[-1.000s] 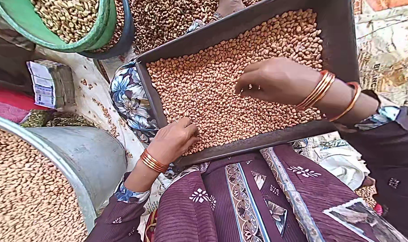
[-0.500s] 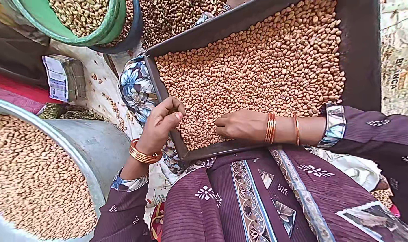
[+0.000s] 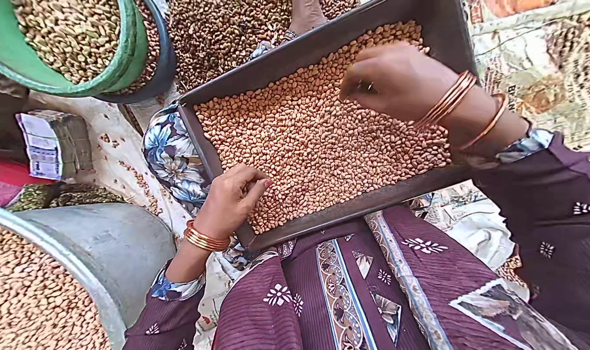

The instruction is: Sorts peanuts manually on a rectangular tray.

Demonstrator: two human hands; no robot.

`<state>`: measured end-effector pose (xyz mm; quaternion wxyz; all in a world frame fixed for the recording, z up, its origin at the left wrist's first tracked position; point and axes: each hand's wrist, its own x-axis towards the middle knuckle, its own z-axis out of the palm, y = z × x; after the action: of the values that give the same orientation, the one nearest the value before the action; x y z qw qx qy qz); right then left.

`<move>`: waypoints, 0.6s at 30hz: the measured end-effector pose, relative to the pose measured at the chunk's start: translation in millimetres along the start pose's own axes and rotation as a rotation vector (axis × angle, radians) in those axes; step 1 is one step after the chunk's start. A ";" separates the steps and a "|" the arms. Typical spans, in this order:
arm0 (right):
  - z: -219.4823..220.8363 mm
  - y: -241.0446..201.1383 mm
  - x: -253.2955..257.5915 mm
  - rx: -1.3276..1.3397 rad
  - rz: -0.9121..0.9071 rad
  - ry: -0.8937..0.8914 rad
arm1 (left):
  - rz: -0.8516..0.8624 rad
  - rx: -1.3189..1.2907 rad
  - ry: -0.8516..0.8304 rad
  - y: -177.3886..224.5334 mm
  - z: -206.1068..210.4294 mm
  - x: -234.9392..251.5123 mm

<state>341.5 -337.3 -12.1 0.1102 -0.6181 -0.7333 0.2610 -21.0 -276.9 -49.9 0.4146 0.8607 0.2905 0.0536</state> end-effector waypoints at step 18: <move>6.9 21.8 9.9 -0.216 0.341 -0.118 | 0.188 0.240 0.013 43.7 34.0 196.8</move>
<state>354.6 -327.3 -30.8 -0.0454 -0.7252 -0.6469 0.2315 172.7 -214.3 -68.7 0.3000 0.9271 0.2158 0.0625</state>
